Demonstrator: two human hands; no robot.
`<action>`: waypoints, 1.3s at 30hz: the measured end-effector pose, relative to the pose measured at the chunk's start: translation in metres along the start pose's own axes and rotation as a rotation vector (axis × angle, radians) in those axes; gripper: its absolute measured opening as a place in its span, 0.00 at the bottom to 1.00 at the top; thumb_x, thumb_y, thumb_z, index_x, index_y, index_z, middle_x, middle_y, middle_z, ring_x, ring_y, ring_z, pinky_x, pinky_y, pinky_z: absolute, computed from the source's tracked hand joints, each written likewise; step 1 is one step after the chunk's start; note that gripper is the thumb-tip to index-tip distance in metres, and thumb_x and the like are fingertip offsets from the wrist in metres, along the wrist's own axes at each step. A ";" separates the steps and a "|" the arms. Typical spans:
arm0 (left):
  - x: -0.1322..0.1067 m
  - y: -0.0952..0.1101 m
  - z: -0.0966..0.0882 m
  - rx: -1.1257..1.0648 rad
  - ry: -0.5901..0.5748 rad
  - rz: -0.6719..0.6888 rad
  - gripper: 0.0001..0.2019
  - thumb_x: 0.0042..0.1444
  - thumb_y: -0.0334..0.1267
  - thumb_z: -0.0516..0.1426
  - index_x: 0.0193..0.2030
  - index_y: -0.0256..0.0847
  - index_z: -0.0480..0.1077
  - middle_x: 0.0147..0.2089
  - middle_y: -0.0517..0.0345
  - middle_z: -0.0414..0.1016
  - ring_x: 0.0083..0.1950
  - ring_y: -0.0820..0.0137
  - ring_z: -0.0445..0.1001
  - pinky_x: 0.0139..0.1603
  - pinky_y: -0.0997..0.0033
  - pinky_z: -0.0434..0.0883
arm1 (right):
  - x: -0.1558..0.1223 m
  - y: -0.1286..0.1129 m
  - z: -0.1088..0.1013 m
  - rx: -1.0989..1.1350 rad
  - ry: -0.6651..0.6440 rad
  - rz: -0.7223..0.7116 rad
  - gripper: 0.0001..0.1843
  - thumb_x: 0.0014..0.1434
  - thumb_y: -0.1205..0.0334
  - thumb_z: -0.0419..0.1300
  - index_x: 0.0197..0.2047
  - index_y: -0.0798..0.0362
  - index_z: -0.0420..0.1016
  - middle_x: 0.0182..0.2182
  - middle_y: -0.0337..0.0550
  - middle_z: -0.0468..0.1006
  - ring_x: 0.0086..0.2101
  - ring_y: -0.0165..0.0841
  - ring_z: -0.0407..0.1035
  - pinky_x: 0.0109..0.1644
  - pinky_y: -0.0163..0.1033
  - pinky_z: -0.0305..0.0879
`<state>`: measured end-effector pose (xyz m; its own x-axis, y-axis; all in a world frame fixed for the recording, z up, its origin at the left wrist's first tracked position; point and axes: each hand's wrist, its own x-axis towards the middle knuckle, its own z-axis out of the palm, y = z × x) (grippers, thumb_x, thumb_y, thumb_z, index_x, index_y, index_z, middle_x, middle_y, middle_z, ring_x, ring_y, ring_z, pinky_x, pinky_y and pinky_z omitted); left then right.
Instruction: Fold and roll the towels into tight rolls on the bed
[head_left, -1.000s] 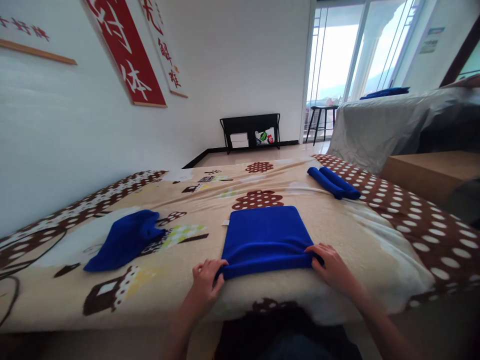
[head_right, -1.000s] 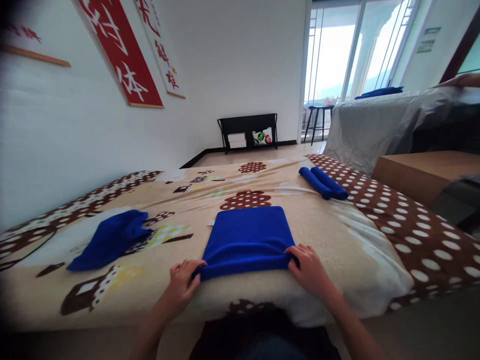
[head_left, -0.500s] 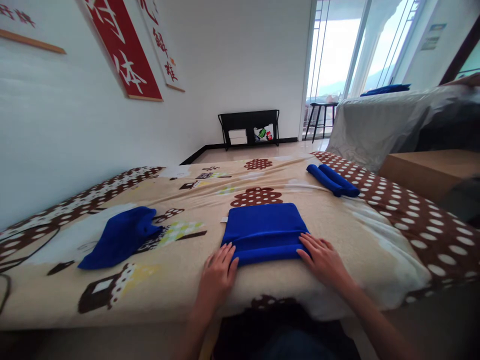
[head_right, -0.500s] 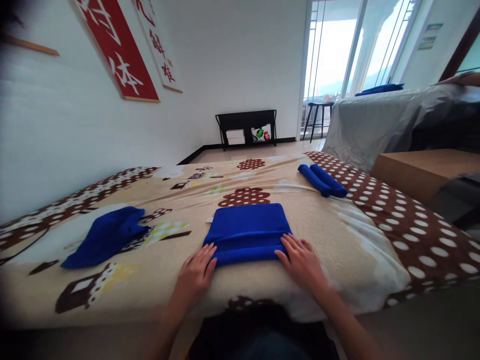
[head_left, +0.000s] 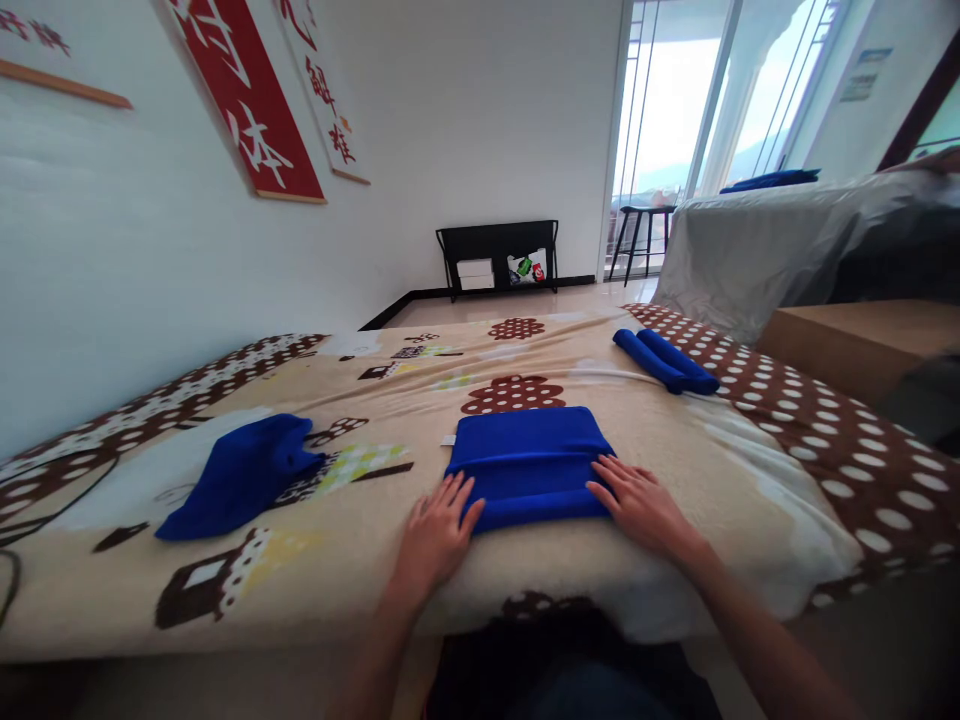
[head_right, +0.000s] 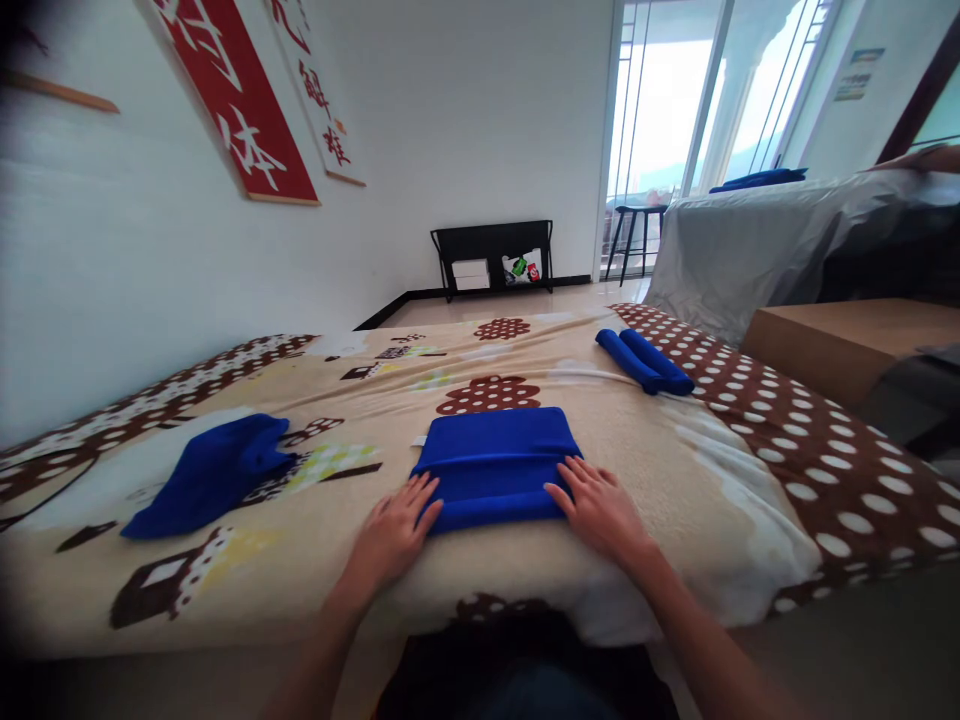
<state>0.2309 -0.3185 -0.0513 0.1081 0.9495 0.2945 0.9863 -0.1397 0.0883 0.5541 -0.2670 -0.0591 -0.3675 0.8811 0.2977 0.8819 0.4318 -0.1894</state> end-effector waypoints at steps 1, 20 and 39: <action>-0.003 -0.007 -0.002 0.030 0.031 -0.042 0.24 0.68 0.50 0.46 0.64 0.43 0.67 0.68 0.48 0.65 0.69 0.54 0.63 0.65 0.40 0.59 | -0.002 0.009 -0.002 -0.025 0.024 0.020 0.30 0.70 0.43 0.43 0.63 0.52 0.69 0.63 0.51 0.67 0.64 0.43 0.58 0.66 0.58 0.54; 0.038 -0.006 -0.013 0.014 -0.109 0.023 0.22 0.67 0.40 0.46 0.64 0.38 0.66 0.70 0.45 0.61 0.72 0.58 0.58 0.70 0.46 0.53 | 0.034 0.004 -0.007 0.032 -0.092 0.021 0.34 0.70 0.42 0.43 0.66 0.56 0.65 0.68 0.54 0.57 0.69 0.45 0.45 0.71 0.58 0.40; -0.040 -0.022 -0.029 0.028 0.281 0.310 0.19 0.64 0.31 0.50 0.60 0.43 0.68 0.63 0.46 0.70 0.64 0.61 0.67 0.63 0.55 0.61 | -0.014 0.044 -0.019 0.158 0.100 -0.321 0.19 0.68 0.56 0.52 0.60 0.44 0.71 0.59 0.45 0.71 0.58 0.38 0.65 0.63 0.51 0.58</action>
<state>0.2012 -0.3619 -0.0373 0.3663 0.7497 0.5512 0.9157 -0.3955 -0.0706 0.6039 -0.2641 -0.0545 -0.5804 0.6760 0.4541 0.6668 0.7146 -0.2116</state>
